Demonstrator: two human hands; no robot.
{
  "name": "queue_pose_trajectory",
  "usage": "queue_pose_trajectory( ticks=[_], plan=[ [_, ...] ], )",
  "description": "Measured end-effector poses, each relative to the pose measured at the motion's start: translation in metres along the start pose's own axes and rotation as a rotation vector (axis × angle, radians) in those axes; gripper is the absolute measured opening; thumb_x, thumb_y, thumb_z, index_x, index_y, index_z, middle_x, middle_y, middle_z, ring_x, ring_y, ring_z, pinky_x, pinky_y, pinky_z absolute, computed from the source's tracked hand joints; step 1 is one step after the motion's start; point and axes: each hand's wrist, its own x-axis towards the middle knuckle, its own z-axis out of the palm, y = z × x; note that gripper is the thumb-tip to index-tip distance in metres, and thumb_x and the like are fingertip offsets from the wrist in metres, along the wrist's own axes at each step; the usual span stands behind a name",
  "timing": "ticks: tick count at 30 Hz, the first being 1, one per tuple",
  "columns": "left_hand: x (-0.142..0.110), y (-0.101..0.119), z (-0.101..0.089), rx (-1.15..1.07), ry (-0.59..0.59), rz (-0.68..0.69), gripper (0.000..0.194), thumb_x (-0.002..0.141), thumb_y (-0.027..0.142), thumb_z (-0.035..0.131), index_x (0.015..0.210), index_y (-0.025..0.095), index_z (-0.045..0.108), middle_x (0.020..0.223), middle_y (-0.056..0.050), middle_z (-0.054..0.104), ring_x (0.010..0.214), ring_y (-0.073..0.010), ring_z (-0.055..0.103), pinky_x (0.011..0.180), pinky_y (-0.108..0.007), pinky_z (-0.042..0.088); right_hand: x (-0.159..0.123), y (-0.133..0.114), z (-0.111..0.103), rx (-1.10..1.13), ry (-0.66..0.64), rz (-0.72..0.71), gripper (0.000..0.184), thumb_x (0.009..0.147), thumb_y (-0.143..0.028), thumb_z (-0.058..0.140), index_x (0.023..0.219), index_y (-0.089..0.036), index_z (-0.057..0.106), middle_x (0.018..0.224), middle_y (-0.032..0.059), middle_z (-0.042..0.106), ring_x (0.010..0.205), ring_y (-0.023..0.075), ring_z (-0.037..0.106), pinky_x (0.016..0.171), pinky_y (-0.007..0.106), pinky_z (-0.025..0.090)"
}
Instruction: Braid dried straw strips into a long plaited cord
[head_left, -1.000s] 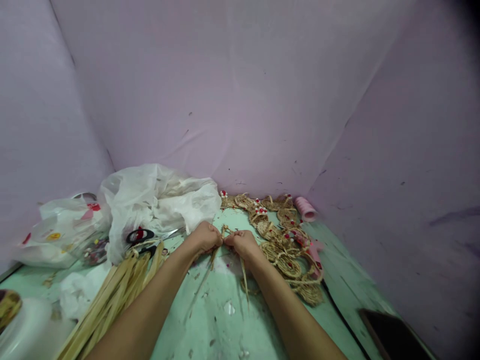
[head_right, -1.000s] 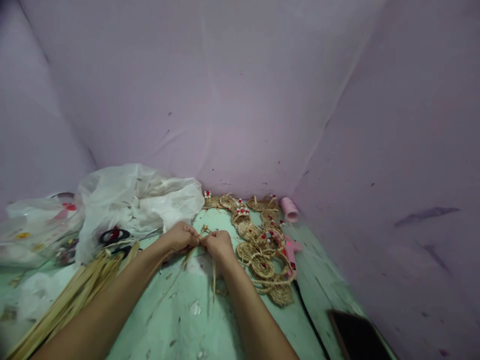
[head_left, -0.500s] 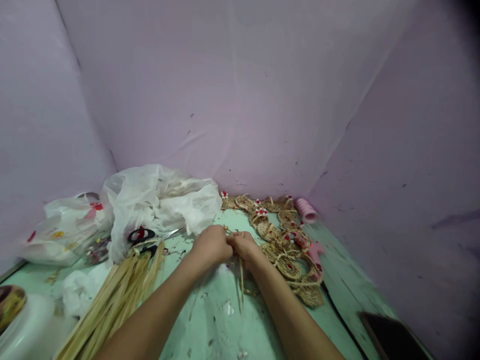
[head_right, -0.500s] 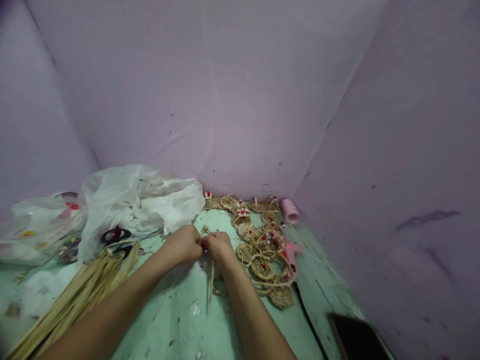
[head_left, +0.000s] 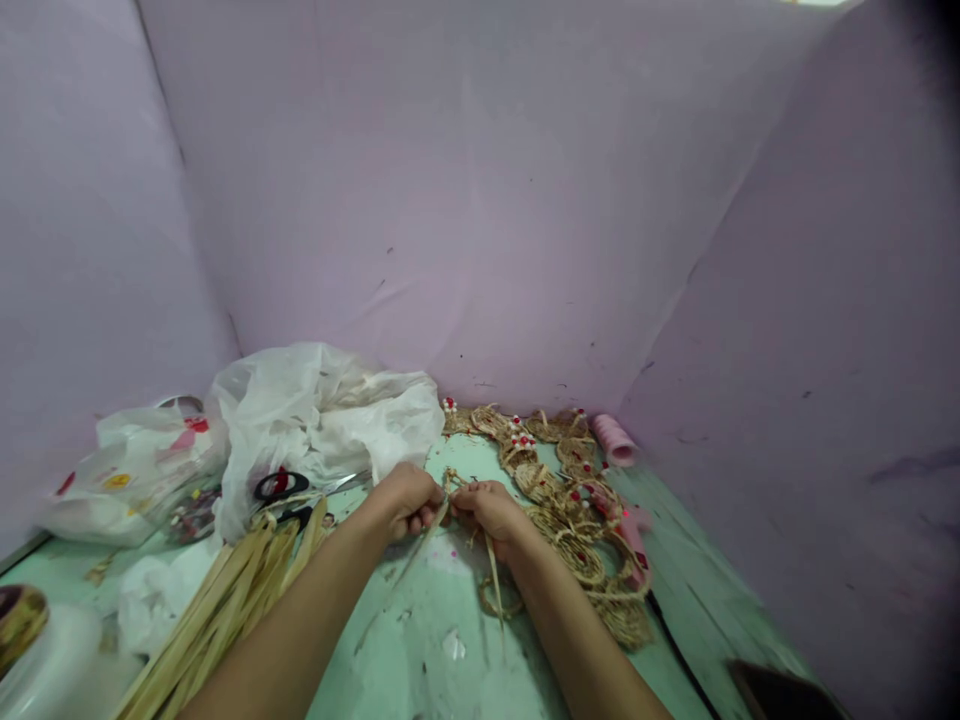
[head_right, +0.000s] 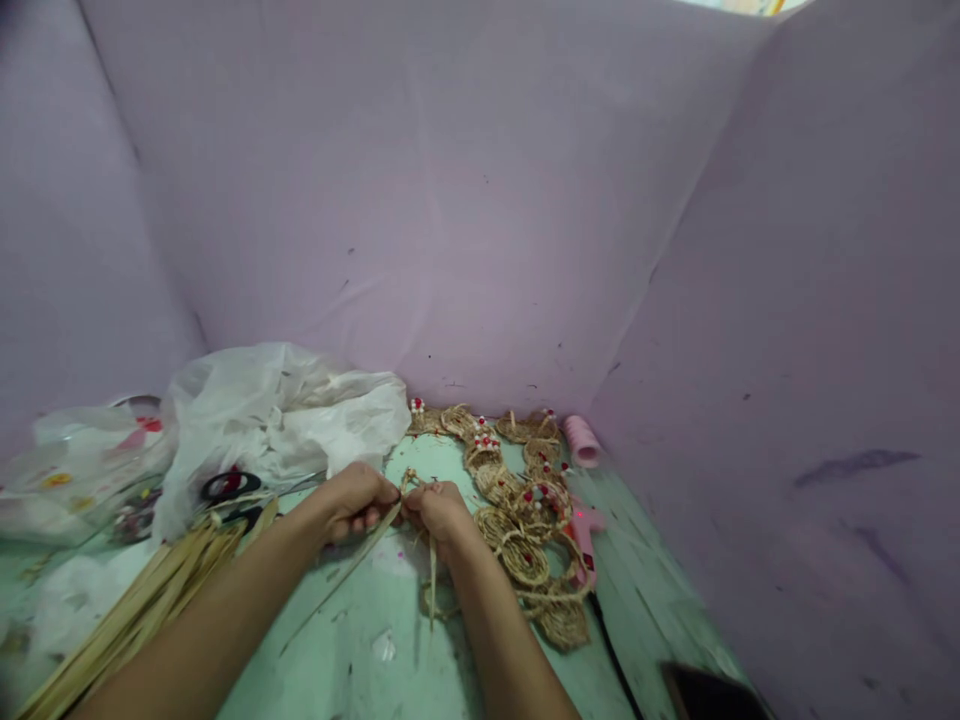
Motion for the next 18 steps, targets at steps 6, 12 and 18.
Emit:
queue_pose_trajectory(
  ticks=[6,12,18],
  plan=[
    [0.009,-0.005,0.008,-0.08,-0.036,-0.165,0.015,0.06,0.01,0.047,0.045,0.011,0.046,0.035,0.003,0.039,0.03,-0.003,0.031,0.032,-0.015,0.016,0.012,0.008,-0.006,-0.19,-0.045,-0.043,0.013,0.055,-0.006,0.043,0.045,-0.014,0.048,0.033,-0.0065,0.034,0.032,0.0042,0.023,0.037,0.02,0.014],
    [0.011,-0.009,0.009,0.067,0.027,-0.005,0.012,0.056,0.013,0.048,0.044,0.013,0.047,0.032,0.004,0.037,0.026,-0.0047,0.028,0.029,-0.018,0.013,0.017,0.012,-0.012,-0.555,0.027,-0.249,0.009,0.057,-0.009,0.047,0.053,-0.013,0.054,0.045,-0.0031,0.046,0.043,0.0059,0.035,0.042,0.019,0.023],
    [0.015,-0.012,0.014,0.125,0.097,0.125,0.017,0.053,0.01,0.047,0.038,0.015,0.041,0.026,0.006,0.03,0.025,-0.0056,0.024,0.029,-0.02,0.014,0.011,0.003,-0.013,-0.536,0.004,-0.098,0.013,0.059,-0.009,0.046,0.047,-0.014,0.051,0.037,-0.0036,0.042,0.037,0.0062,0.034,0.039,0.02,0.022]
  ],
)
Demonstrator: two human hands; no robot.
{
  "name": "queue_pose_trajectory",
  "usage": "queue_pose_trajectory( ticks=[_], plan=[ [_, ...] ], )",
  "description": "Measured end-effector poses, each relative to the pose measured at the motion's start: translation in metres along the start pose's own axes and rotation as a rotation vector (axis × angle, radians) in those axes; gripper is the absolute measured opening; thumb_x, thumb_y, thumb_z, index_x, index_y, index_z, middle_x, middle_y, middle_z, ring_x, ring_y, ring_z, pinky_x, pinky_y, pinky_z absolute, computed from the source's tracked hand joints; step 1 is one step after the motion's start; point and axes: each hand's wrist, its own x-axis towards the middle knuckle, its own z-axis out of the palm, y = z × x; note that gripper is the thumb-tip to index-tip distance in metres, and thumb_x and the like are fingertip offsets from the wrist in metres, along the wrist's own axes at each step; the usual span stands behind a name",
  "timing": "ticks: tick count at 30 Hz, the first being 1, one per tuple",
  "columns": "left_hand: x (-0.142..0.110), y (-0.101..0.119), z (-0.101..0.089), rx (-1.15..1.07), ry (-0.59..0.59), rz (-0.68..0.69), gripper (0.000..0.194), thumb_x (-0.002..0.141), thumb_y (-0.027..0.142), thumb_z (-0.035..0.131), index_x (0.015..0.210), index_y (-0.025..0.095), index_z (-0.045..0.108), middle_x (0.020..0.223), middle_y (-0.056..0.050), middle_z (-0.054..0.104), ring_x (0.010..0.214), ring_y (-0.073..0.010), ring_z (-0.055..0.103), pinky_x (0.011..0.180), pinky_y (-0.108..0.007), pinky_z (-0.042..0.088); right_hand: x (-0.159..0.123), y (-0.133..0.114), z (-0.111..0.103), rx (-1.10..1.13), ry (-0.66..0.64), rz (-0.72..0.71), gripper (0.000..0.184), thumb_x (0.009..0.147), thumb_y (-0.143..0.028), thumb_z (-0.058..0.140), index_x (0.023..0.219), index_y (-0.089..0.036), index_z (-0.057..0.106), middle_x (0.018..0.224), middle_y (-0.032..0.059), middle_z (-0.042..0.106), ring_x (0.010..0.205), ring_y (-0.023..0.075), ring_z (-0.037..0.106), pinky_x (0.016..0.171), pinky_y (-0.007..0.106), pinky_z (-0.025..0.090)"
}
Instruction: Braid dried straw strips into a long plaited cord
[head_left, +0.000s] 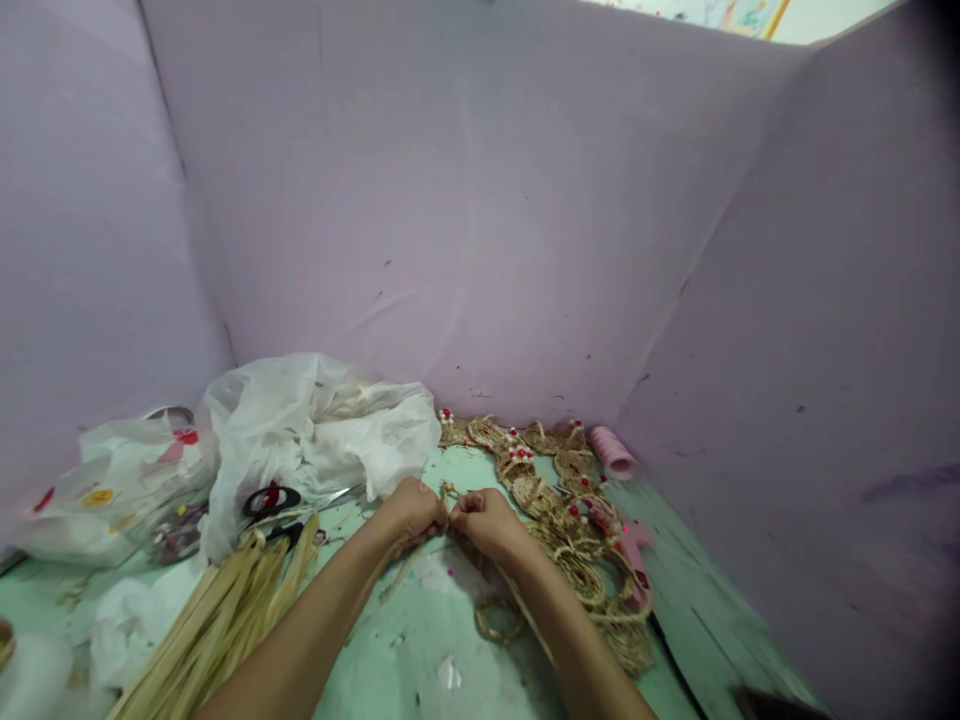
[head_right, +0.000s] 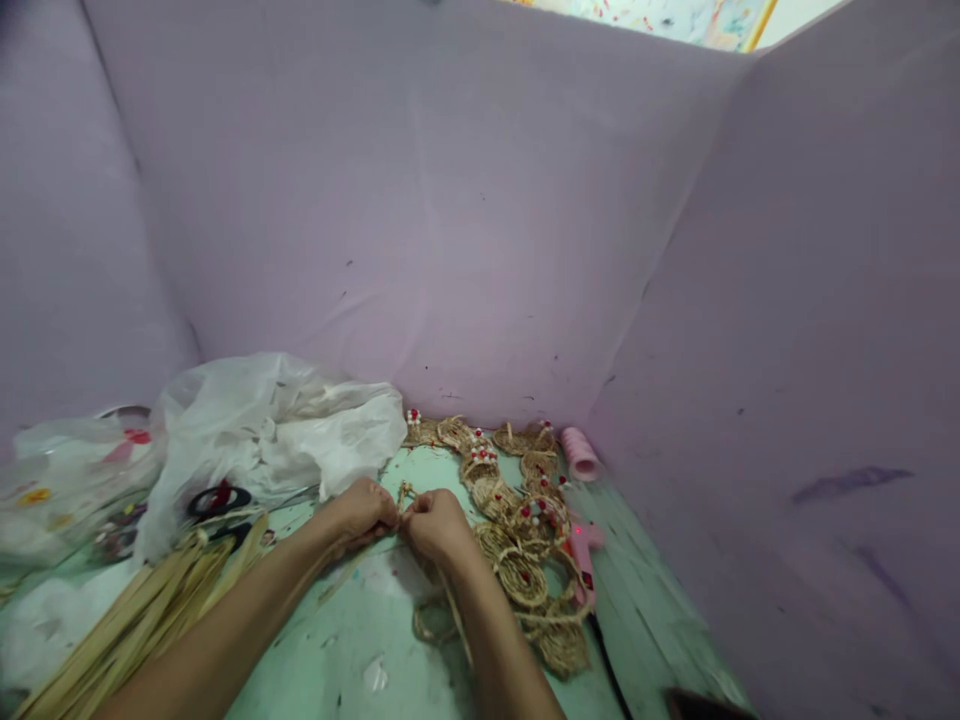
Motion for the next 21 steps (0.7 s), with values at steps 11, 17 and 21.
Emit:
queue_pose_trajectory(
  ticks=[11,17,21],
  plan=[
    [-0.007,0.002,-0.004,-0.128,-0.069,0.048,0.013,0.053,0.011,0.046,0.041,0.014,0.043,0.03,0.006,0.032,0.026,-0.0033,0.022,0.031,-0.019,0.01,-0.011,-0.005,-0.01,0.395,-0.078,0.113,0.005,0.06,-0.012,0.055,0.055,-0.012,0.053,0.038,-0.005,0.047,0.032,0.0033,0.035,0.036,0.016,0.019],
    [-0.003,-0.002,-0.003,-0.1,-0.074,0.016,0.01,0.054,0.012,0.045,0.044,0.013,0.047,0.029,0.006,0.031,0.027,-0.0031,0.02,0.032,-0.019,0.011,-0.012,-0.007,-0.002,0.465,-0.075,0.183,0.009,0.063,-0.011,0.052,0.061,-0.016,0.045,0.043,-0.0036,0.054,0.031,0.0054,0.041,0.033,0.016,0.02],
    [-0.002,-0.005,-0.007,-0.079,-0.138,0.042,0.011,0.055,0.017,0.047,0.044,0.014,0.044,0.033,0.006,0.035,0.027,-0.0034,0.023,0.032,-0.019,0.01,-0.01,-0.005,-0.001,0.402,-0.072,0.123,0.009,0.062,-0.01,0.051,0.056,-0.015,0.047,0.038,-0.0064,0.047,0.028,0.0037,0.035,0.033,0.017,0.026]
  ],
)
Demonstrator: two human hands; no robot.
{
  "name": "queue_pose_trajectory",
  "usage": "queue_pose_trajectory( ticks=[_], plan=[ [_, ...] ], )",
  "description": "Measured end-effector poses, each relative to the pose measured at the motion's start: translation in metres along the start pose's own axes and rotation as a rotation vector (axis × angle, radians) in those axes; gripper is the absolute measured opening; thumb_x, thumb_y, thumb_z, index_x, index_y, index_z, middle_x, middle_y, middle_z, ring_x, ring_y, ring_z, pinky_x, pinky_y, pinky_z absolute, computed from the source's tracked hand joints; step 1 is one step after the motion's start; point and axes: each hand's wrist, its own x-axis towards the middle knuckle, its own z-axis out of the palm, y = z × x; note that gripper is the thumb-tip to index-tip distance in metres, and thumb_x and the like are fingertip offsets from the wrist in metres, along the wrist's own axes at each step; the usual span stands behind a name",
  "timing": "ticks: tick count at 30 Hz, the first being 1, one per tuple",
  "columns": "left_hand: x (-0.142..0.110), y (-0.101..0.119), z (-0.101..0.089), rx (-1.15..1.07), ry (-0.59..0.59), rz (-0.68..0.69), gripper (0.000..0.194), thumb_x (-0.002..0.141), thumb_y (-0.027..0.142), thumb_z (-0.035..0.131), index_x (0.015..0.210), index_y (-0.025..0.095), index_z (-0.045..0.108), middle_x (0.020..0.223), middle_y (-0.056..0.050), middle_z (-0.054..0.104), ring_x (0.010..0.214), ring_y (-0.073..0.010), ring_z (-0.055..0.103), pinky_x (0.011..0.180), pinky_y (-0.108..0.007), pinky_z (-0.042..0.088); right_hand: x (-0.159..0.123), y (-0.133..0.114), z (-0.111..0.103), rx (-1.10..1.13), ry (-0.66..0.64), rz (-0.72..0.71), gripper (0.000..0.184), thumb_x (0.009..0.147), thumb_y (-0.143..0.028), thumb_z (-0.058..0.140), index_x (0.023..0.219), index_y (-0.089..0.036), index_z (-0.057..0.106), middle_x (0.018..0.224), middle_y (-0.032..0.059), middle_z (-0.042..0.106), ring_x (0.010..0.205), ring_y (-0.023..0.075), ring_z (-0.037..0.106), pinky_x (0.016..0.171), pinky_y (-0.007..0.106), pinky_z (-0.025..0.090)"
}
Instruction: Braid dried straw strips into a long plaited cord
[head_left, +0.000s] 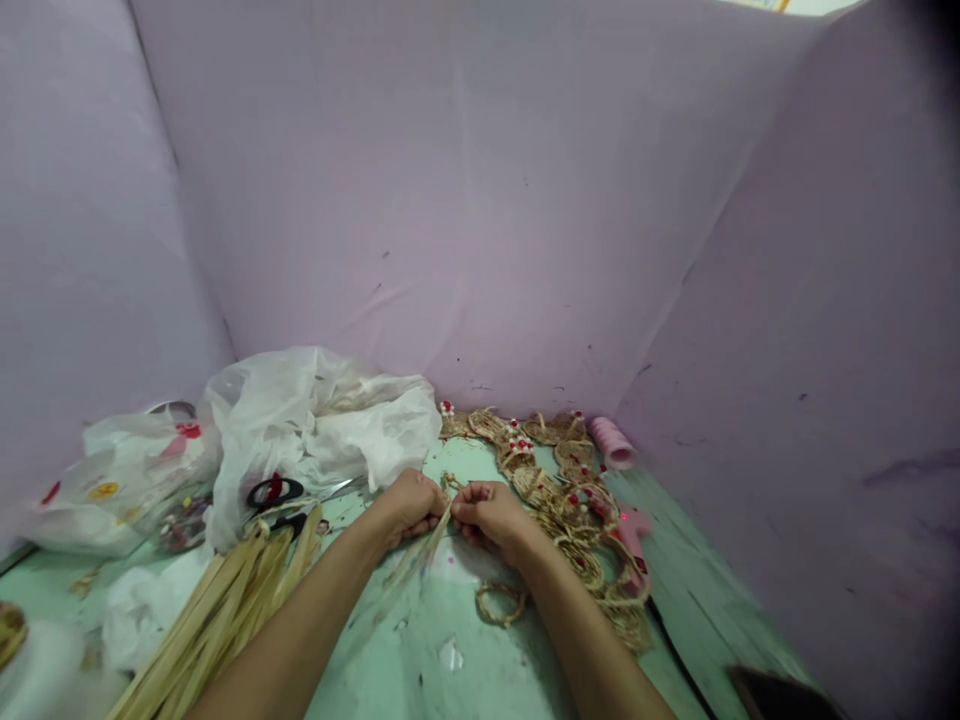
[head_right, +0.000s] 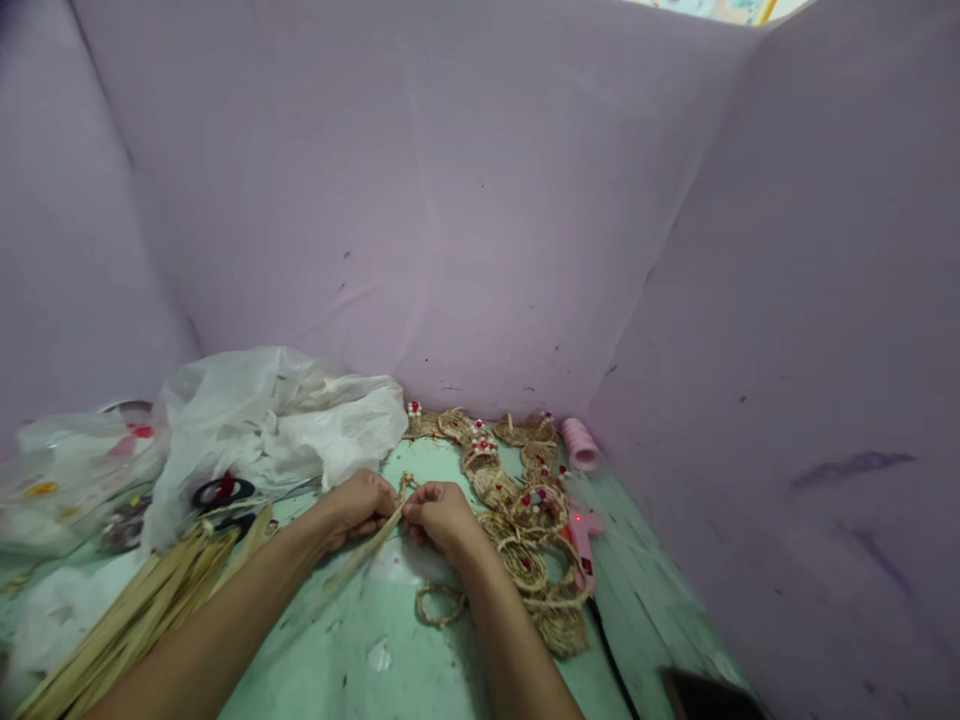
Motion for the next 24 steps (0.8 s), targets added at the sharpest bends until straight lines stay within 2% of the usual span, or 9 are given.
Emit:
queue_pose_trajectory(
  ticks=[3,9,14,24],
  plan=[
    [0.0,-0.001,-0.005,0.021,-0.075,0.016,0.017,0.058,0.024,0.048,0.044,0.015,0.043,0.033,0.005,0.035,0.027,-0.0035,0.024,0.032,-0.019,0.01,0.003,0.003,-0.001,-0.071,0.005,-0.053,0.009,0.061,-0.009,0.05,0.054,-0.015,0.048,0.035,-0.0072,0.045,0.027,0.0038,0.034,0.032,0.017,0.026],
    [0.002,0.001,-0.002,0.029,-0.019,0.013,0.013,0.051,0.019,0.048,0.04,0.015,0.041,0.03,0.006,0.031,0.027,-0.0035,0.022,0.032,-0.02,0.009,0.007,0.007,-0.001,-0.081,-0.003,-0.112,0.006,0.058,-0.009,0.051,0.054,-0.014,0.049,0.035,-0.0076,0.045,0.029,0.0042,0.036,0.034,0.017,0.028],
    [0.005,0.0,0.0,0.038,0.056,-0.014,0.013,0.049,0.019,0.05,0.042,0.015,0.041,0.031,0.007,0.032,0.028,-0.0034,0.023,0.032,-0.019,0.012,0.004,0.003,-0.001,-0.033,-0.01,-0.056,0.007,0.059,-0.009,0.051,0.054,-0.014,0.05,0.035,-0.0068,0.046,0.03,0.0046,0.036,0.036,0.018,0.031],
    [-0.004,0.01,-0.001,0.055,0.012,-0.032,0.008,0.051,0.017,0.048,0.046,0.015,0.042,0.034,0.008,0.031,0.029,-0.0029,0.021,0.033,-0.019,0.011,0.0,-0.001,0.001,0.039,0.016,0.056,0.02,0.066,-0.012,0.05,0.047,-0.014,0.046,0.036,-0.0041,0.045,0.03,0.0053,0.037,0.034,0.018,0.033]
  ],
)
